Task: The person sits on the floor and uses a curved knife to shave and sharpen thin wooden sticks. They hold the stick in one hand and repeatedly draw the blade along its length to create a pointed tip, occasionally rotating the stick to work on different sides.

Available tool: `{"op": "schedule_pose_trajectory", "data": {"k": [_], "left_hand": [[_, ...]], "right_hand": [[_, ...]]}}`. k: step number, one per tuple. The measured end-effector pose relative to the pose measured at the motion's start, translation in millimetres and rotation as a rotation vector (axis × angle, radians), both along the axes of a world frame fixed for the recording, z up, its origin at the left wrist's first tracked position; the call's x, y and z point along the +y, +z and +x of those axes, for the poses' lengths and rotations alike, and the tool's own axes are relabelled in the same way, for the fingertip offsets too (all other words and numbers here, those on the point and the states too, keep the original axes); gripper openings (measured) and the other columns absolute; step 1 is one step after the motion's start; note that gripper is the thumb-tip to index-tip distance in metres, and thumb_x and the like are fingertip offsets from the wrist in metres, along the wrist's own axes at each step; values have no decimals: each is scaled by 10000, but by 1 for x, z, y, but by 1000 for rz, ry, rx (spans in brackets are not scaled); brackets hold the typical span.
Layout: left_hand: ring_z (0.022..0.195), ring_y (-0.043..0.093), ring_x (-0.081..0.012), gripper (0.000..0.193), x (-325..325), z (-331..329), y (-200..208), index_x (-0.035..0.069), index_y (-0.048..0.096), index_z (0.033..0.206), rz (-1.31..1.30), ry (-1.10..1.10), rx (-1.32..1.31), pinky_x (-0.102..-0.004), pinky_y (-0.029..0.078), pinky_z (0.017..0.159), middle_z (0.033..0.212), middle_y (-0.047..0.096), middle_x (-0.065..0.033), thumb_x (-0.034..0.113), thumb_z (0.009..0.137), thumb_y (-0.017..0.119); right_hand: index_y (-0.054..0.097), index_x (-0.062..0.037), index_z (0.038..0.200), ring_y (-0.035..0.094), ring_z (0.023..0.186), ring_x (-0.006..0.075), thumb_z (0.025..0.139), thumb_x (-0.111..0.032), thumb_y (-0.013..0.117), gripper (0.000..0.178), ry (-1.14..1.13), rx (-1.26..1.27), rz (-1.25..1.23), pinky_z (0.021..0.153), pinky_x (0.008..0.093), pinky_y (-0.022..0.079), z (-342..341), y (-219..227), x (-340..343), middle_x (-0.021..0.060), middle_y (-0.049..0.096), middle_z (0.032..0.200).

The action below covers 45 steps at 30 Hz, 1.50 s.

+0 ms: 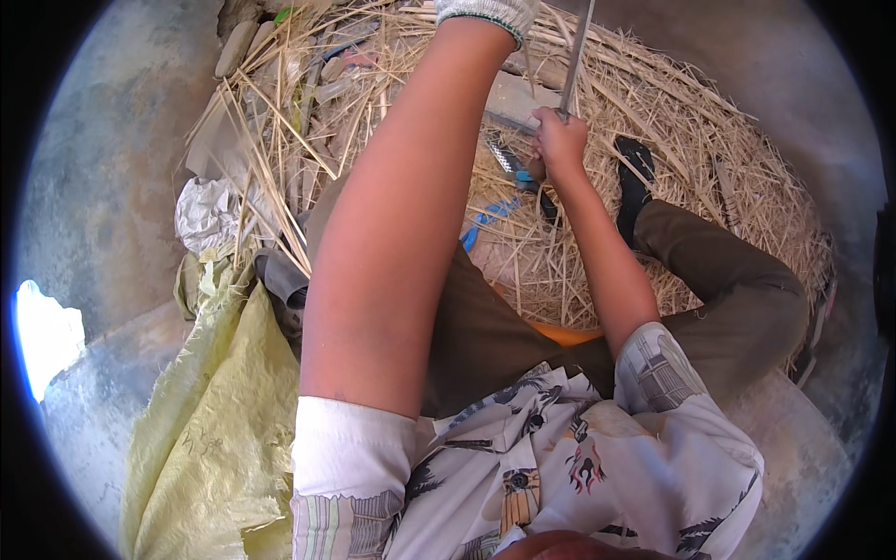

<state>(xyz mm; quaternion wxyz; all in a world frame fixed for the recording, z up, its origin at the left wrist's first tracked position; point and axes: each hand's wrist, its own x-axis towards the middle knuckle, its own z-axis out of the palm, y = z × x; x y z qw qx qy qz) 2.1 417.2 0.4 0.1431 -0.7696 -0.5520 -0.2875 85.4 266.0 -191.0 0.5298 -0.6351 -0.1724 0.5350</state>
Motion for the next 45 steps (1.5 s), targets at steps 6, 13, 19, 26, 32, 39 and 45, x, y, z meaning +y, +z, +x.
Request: {"op": "schedule_pose_trajectory", "data": {"k": [6,13,19,26,32,39,45], "left_hand": [[799,714,-316,497,3,-8,-4,13,525,1458,-2,25,20,-430,589,717,901,690,-184,94,971,469],[799,715,-319,524,2,-10,-2,6,502,1480,-50,50,59,-428,589,721,915,690,-188,94,964,475],[802,716,-316,508,-2,-16,1,24,515,1471,-29,68,77,-427,592,722,926,695,-183,93,969,478],[815,722,-308,489,-1,-8,1,42,528,1461,-5,37,130,-420,594,723,931,698,-174,74,975,489],[819,723,-307,489,1,-6,2,40,530,1459,-11,24,124,-419,594,726,928,702,-176,69,972,493],[814,726,-307,477,0,-14,-1,30,539,1444,18,44,122,-422,596,715,909,702,-173,61,970,494],[792,722,-311,479,0,-9,2,10,536,1438,11,33,142,-418,597,697,907,702,-172,64,964,501]], "right_hand": [[547,-83,714,478,444,140,827,-134,656,166,296,-186,-442,439,357,404,15,-46,-15,24,515,598],[506,-65,769,434,431,138,811,-104,661,165,107,234,-331,390,343,358,27,-66,-20,29,460,579],[493,-80,687,390,377,131,824,-129,676,234,43,-65,-91,366,311,332,6,-60,-20,9,436,537],[583,10,637,529,408,211,823,-189,665,284,266,-39,-308,376,372,389,17,-77,-19,103,560,539],[594,41,611,556,443,243,801,-184,645,299,61,-429,41,402,409,401,10,-78,-11,140,590,563],[614,48,642,594,498,239,796,-198,642,292,362,-360,-372,567,459,483,26,-44,-9,138,583,542],[593,-3,657,499,386,189,810,-165,659,232,68,-434,57,368,375,378,16,-49,-1,62,498,493]]}}
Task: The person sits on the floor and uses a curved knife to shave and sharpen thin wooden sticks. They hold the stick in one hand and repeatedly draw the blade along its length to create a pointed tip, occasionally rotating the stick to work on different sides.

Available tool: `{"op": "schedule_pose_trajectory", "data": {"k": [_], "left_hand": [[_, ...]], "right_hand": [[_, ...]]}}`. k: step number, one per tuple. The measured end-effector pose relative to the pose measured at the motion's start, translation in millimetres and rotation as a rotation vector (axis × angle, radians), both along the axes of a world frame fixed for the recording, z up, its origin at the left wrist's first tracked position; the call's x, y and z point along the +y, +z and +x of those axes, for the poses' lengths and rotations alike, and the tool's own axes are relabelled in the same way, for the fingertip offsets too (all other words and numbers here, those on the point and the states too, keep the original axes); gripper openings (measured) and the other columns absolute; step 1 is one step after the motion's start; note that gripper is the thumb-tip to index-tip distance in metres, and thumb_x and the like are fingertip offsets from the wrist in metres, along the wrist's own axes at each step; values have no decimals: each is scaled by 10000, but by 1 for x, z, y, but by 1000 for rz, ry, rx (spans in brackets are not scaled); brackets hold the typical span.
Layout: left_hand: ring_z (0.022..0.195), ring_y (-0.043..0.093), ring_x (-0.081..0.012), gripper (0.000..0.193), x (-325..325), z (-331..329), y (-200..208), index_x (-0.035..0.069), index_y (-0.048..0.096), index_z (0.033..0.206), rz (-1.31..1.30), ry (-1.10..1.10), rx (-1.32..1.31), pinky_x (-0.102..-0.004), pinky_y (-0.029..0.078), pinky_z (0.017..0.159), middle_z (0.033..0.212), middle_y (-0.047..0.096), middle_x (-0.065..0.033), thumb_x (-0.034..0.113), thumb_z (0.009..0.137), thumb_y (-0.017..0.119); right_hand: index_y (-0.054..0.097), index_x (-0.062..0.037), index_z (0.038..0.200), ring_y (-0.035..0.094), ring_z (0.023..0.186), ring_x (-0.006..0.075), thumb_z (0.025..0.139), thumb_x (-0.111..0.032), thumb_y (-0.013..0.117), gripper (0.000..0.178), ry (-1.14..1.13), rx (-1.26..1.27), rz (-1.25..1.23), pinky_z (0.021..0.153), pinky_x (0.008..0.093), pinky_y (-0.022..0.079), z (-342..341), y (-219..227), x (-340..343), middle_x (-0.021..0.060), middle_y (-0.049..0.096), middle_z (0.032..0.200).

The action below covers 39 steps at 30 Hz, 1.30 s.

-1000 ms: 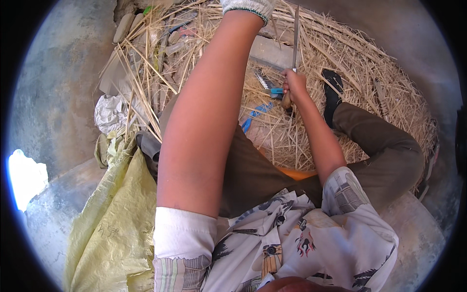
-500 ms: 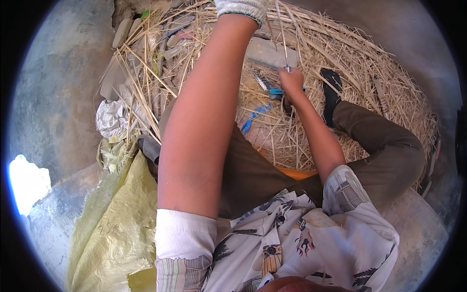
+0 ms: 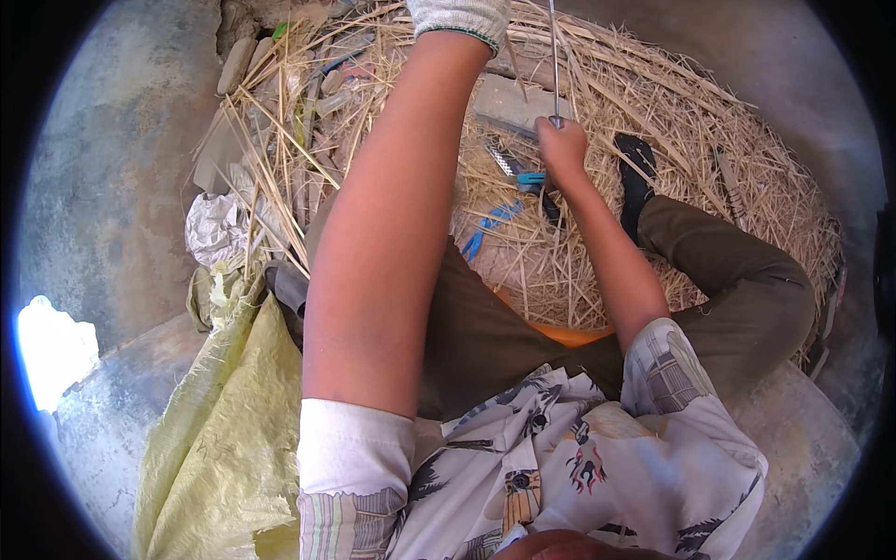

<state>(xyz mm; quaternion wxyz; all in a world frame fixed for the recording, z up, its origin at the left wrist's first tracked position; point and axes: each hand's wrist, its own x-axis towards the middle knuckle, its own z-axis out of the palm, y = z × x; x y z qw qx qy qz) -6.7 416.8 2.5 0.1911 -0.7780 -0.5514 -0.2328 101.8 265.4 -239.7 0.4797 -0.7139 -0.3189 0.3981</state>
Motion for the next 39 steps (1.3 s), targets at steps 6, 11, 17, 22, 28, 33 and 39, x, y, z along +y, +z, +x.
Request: {"op": "schedule_pose_trajectory", "data": {"k": [6,11,17,22,28,33,39], "left_hand": [[784,719,-299,493,-1,-3,-4,21,527,1455,8,6,-5,-413,594,708,903,697,-174,74,966,501],[782,718,-296,500,1,-9,-6,29,520,1468,0,60,7,-411,593,710,898,694,-171,73,970,501],[782,719,-297,498,2,-8,-8,38,524,1467,3,59,-8,-411,593,700,896,694,-169,72,972,499],[770,720,-303,498,1,-12,-8,34,525,1465,-23,75,0,-418,594,691,886,697,-171,73,970,494],[788,730,-323,463,-7,-3,6,28,539,1438,-77,15,27,-440,595,701,912,713,-191,107,987,479],[791,726,-338,363,10,-1,-8,18,646,1221,-46,-51,-184,-459,578,727,880,712,-188,265,1082,419],[762,695,-333,537,-1,2,10,29,681,873,-244,-204,-474,-443,544,738,796,700,-154,407,1114,383]], "right_hand": [[585,28,647,540,418,244,828,-226,660,321,141,248,-442,443,430,424,0,-10,-20,109,553,519],[603,74,638,579,450,295,813,-263,663,384,148,-44,-161,498,460,456,-2,-18,-16,170,606,561],[624,90,639,606,474,288,796,-233,659,361,68,-77,-142,469,440,456,-17,-30,-23,191,617,571],[598,41,626,552,438,230,781,-163,655,262,165,119,-447,387,391,395,9,-10,-22,134,583,563],[530,-76,727,347,396,119,781,-144,669,164,82,672,-449,386,316,326,6,-4,-20,-11,417,555],[550,-68,702,410,417,133,800,-161,666,177,130,638,-466,402,339,368,1,-15,-17,3,467,552],[590,-6,640,520,420,188,802,-194,668,260,73,-131,-110,395,353,400,1,-36,-17,76,545,528]]}}
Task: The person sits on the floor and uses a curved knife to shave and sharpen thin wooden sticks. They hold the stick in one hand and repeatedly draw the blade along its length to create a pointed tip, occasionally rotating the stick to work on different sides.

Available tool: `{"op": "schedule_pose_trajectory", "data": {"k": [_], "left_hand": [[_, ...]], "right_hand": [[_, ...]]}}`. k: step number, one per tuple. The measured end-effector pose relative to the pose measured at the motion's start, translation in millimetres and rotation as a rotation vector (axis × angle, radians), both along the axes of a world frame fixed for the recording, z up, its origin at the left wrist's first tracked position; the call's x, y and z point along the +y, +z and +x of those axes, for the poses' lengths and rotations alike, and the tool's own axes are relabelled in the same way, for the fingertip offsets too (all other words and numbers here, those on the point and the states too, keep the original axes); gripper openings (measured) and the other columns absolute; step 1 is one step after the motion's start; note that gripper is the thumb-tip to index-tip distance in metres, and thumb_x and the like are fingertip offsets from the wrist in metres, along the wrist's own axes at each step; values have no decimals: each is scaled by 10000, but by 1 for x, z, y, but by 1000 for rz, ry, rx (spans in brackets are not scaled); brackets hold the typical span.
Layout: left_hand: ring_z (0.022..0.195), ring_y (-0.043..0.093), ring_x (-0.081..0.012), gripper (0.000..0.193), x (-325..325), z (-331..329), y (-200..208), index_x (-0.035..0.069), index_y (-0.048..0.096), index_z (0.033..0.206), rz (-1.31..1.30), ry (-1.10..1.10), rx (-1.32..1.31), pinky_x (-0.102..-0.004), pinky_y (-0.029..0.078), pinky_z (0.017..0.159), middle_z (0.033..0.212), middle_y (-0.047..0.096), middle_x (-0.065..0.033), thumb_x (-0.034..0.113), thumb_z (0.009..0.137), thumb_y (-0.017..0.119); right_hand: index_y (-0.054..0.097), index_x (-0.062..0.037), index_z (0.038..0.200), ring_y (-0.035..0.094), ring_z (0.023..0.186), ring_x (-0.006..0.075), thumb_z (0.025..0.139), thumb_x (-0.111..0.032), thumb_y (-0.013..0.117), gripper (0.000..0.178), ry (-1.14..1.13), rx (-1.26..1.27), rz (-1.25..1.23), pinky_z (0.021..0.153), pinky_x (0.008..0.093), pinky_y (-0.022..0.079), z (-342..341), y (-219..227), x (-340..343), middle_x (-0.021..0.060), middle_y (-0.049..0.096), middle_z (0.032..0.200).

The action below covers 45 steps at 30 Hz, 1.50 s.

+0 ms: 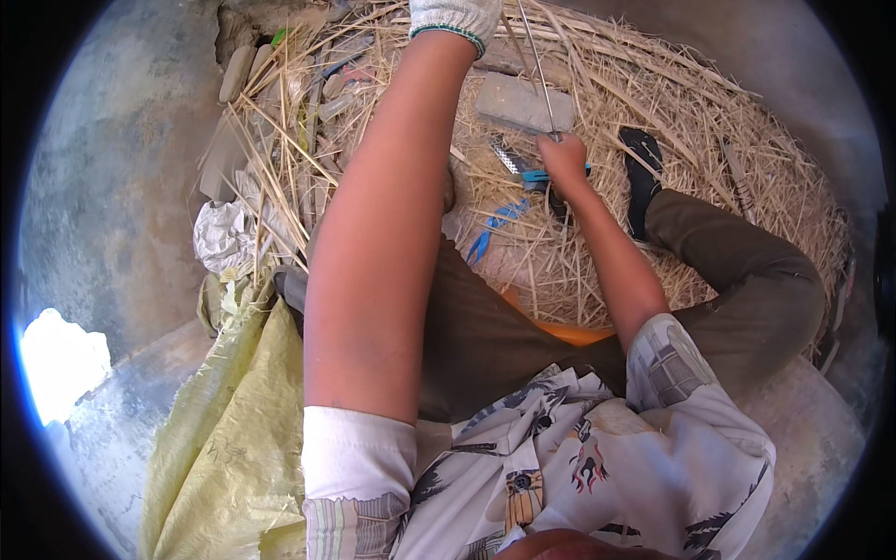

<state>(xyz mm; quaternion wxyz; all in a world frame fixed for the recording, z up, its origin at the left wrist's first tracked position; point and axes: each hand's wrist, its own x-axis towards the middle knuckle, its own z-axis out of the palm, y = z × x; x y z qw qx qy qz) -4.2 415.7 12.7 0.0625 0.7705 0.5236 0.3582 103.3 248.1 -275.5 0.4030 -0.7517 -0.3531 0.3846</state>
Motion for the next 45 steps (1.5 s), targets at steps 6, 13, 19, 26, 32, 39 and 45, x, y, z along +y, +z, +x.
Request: {"op": "schedule_pose_trajectory", "data": {"k": [6,13,19,26,32,39,45], "left_hand": [[796,695,-342,557,0,-1,-6,31,678,872,-26,38,-36,-437,544,752,813,699,-171,442,1109,385],[831,699,-398,438,8,-4,-16,25,577,1398,209,101,336,-496,570,751,950,699,-235,125,985,467],[840,704,-407,416,6,-3,-15,30,584,1386,198,125,382,-498,576,754,958,700,-246,111,1008,429],[833,702,-418,371,1,0,-10,24,616,1300,148,130,348,-511,571,747,956,699,-255,192,1083,367],[814,701,-420,362,3,2,-12,13,637,1249,165,132,348,-507,573,731,916,700,-251,199,1087,372],[785,706,-403,351,6,-1,-15,9,630,1259,206,159,370,-496,576,707,896,701,-245,182,1075,388],[776,709,-394,361,7,2,-15,13,614,1311,190,151,399,-490,578,701,897,702,-244,154,1052,405]], "right_hand": [[552,-16,615,503,400,186,797,-173,669,267,30,288,-355,375,348,379,18,8,3,78,538,520],[552,-24,666,452,385,173,789,-125,666,196,-159,258,-14,379,350,355,-8,8,4,61,501,553],[558,-19,659,474,392,182,777,-158,685,222,-31,322,-397,387,359,362,15,3,9,50,515,538],[562,-13,661,469,393,197,755,-152,681,206,-15,183,-201,371,365,354,21,-8,1,77,503,538],[613,77,667,592,453,267,783,-188,630,290,-22,262,-427,404,412,431,25,-26,5,185,608,588],[608,74,660,564,418,255,788,-199,645,304,-79,303,-349,388,399,416,28,-31,-18,166,576,551],[593,28,698,482,397,199,787,-171,666,230,-85,311,-214,363,364,372,13,-23,-6,96,519,546]]}}
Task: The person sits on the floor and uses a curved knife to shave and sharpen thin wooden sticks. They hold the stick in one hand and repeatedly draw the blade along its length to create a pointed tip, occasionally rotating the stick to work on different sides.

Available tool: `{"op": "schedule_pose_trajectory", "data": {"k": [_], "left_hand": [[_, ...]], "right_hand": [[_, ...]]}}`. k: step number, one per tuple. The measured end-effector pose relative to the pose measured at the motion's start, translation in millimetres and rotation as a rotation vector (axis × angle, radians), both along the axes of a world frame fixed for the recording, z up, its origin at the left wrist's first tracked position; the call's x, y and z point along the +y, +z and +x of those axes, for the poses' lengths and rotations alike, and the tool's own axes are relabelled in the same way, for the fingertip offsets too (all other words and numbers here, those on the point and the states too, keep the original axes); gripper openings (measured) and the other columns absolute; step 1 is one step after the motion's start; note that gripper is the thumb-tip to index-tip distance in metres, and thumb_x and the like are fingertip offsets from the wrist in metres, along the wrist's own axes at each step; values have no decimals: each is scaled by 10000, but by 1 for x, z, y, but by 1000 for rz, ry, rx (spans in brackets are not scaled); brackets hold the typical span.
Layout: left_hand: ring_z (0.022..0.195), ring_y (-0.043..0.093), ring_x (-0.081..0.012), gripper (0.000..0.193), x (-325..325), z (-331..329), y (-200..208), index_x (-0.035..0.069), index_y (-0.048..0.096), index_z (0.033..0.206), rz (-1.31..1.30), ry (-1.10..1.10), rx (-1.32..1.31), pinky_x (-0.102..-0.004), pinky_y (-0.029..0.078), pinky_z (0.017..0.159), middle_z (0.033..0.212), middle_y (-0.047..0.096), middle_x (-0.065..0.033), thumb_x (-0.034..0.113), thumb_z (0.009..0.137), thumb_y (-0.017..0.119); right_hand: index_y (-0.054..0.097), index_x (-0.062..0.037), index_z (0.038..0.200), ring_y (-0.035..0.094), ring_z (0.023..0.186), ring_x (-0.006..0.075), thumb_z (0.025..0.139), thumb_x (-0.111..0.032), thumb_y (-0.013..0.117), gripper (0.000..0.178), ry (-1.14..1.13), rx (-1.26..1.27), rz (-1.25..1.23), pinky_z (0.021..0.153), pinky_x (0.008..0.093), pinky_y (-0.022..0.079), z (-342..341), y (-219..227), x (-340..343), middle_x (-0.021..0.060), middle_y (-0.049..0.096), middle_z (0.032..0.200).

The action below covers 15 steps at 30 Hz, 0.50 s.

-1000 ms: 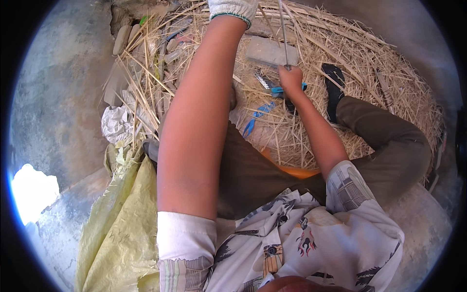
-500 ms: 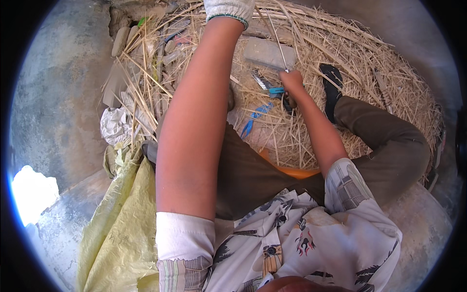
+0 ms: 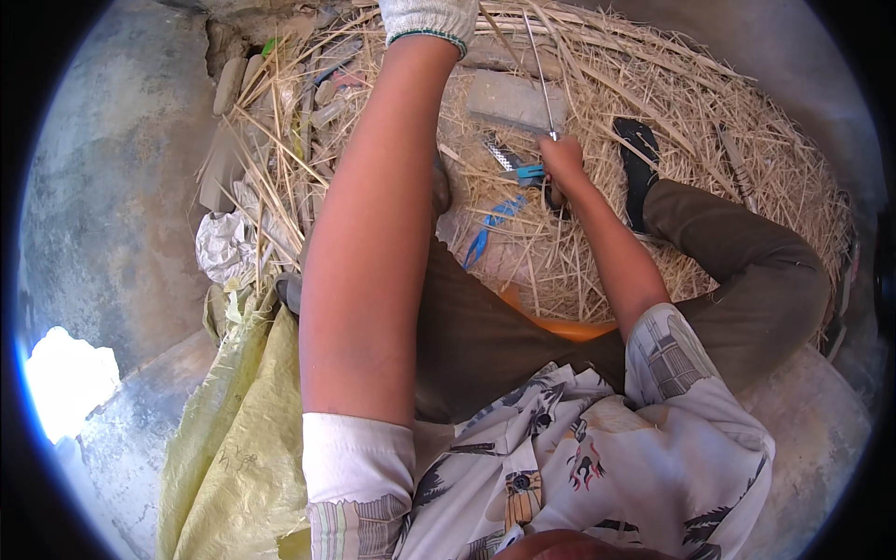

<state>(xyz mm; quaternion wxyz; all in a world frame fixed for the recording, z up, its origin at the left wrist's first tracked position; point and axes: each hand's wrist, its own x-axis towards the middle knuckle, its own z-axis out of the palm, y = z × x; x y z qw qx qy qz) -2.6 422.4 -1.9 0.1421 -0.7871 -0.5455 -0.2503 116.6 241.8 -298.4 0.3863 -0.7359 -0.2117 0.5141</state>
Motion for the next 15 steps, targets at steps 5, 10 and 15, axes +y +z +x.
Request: {"op": "schedule_pose_trajectory", "data": {"k": [5,10,15], "left_hand": [[774,706,-393,372,0,-6,-6,15,609,1327,63,-11,4,-492,576,700,899,699,-240,141,1034,417],[771,703,-392,377,0,-3,1,20,613,1332,-41,0,-22,-492,573,695,900,696,-235,143,1036,415],[771,705,-396,370,-1,-5,-3,22,621,1322,62,2,-12,-494,572,693,893,699,-244,157,1054,404]], "right_hand": [[579,3,712,440,371,170,779,-152,675,194,0,195,-127,347,348,344,0,15,5,60,487,529],[563,-1,690,458,372,176,772,-134,672,190,-62,76,30,343,353,342,2,19,10,72,495,535],[605,44,661,538,401,227,784,-154,658,239,14,57,-74,369,383,389,-3,19,14,124,562,541]]}}
